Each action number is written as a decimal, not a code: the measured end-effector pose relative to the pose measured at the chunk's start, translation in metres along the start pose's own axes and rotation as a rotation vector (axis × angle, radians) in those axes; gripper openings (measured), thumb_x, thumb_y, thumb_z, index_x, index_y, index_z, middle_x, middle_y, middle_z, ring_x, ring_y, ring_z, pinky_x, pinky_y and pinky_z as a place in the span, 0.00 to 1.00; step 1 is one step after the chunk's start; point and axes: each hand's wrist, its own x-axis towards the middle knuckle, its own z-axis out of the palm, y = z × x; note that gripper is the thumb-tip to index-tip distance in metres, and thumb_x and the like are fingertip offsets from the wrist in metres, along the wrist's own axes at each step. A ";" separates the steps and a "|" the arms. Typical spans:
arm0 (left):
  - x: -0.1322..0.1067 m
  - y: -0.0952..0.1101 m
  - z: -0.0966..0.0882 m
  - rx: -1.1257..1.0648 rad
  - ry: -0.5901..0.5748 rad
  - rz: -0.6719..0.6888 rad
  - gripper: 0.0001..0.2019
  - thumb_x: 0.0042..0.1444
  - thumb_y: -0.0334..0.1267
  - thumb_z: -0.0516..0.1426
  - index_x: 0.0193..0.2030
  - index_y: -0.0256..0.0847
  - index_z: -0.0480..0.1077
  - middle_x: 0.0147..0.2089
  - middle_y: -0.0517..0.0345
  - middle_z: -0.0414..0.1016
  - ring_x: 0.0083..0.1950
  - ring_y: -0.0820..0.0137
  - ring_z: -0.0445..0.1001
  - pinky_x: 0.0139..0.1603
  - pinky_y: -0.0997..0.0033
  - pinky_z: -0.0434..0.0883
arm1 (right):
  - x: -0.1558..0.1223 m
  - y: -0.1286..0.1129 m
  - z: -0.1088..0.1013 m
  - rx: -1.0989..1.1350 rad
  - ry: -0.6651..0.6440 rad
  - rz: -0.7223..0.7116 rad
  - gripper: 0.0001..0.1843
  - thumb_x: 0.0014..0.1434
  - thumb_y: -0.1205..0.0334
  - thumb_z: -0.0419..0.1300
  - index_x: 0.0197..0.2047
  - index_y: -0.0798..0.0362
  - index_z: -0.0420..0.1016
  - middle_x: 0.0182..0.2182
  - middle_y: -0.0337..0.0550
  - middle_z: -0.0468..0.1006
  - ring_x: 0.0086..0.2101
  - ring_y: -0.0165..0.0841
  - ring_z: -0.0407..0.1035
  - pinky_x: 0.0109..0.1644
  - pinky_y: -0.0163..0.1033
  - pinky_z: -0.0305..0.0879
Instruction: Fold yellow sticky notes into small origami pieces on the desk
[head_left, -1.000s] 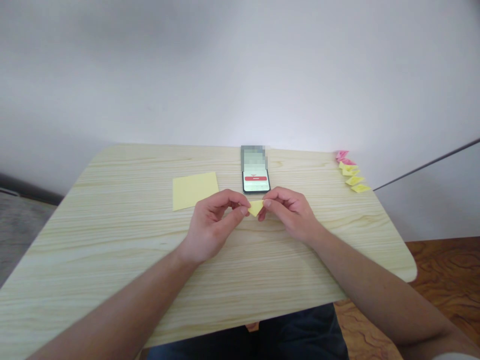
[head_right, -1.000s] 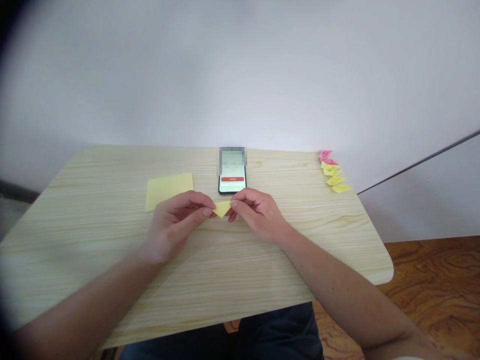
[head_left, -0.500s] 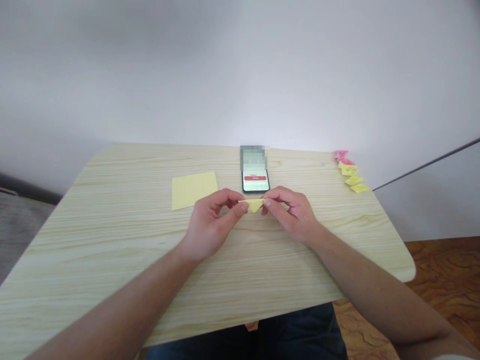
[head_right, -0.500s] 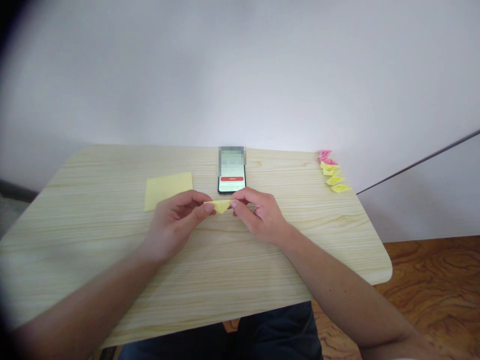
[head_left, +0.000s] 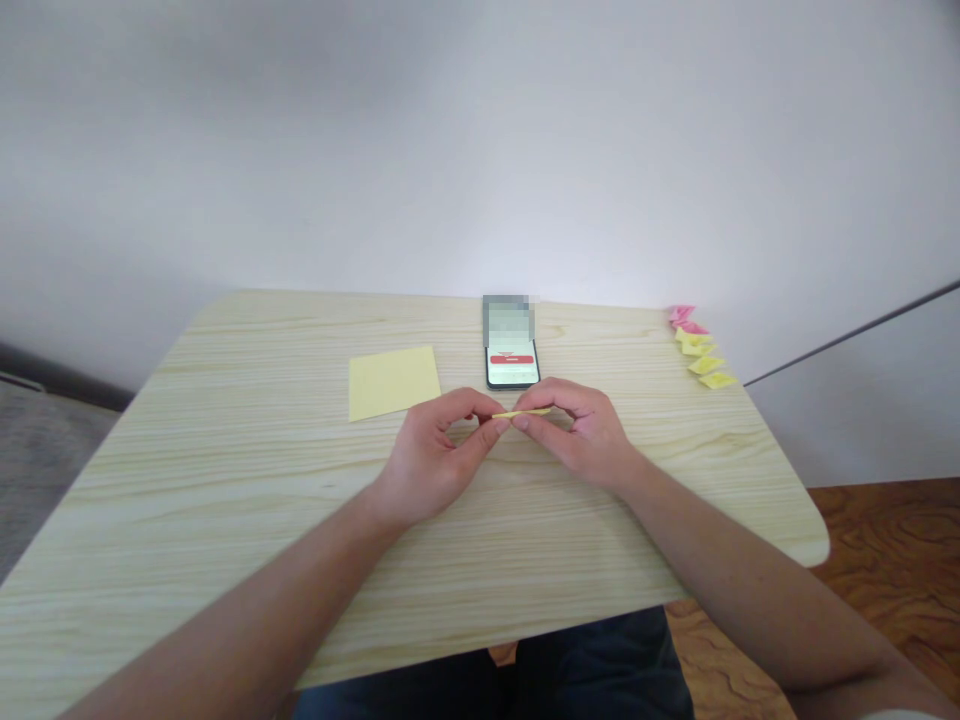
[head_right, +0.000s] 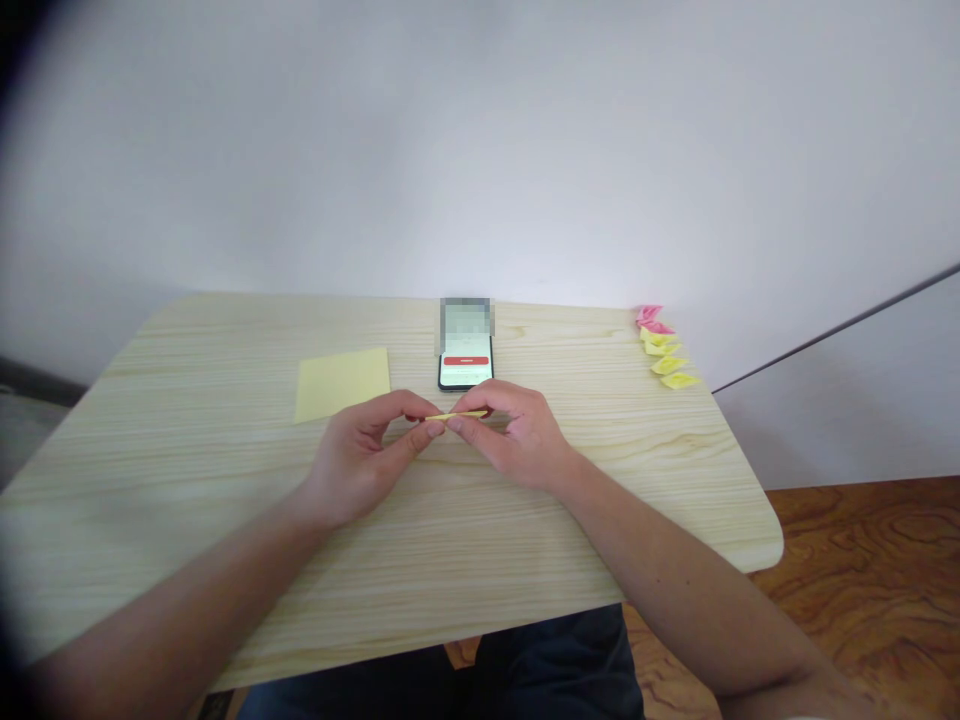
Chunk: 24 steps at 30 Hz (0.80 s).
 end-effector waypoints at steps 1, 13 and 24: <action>0.000 0.000 0.000 0.004 -0.001 0.001 0.07 0.63 0.41 0.61 0.39 0.41 0.77 0.39 0.55 0.80 0.42 0.66 0.77 0.45 0.68 0.71 | 0.000 0.000 0.000 -0.004 -0.003 -0.003 0.06 0.63 0.58 0.65 0.39 0.50 0.81 0.36 0.43 0.82 0.39 0.35 0.75 0.46 0.42 0.70; 0.003 0.000 -0.005 -0.045 -0.051 -0.040 0.08 0.62 0.41 0.62 0.35 0.40 0.77 0.35 0.58 0.79 0.38 0.69 0.74 0.41 0.70 0.68 | -0.001 0.007 -0.005 0.037 -0.060 0.094 0.08 0.62 0.56 0.67 0.36 0.51 0.82 0.34 0.41 0.83 0.36 0.33 0.76 0.43 0.38 0.70; 0.007 -0.004 -0.010 -0.153 -0.049 -0.124 0.09 0.59 0.41 0.65 0.31 0.38 0.77 0.30 0.59 0.76 0.34 0.72 0.70 0.37 0.71 0.65 | 0.000 0.012 -0.012 0.069 -0.072 0.245 0.12 0.60 0.50 0.68 0.35 0.50 0.84 0.32 0.41 0.84 0.34 0.34 0.76 0.41 0.39 0.70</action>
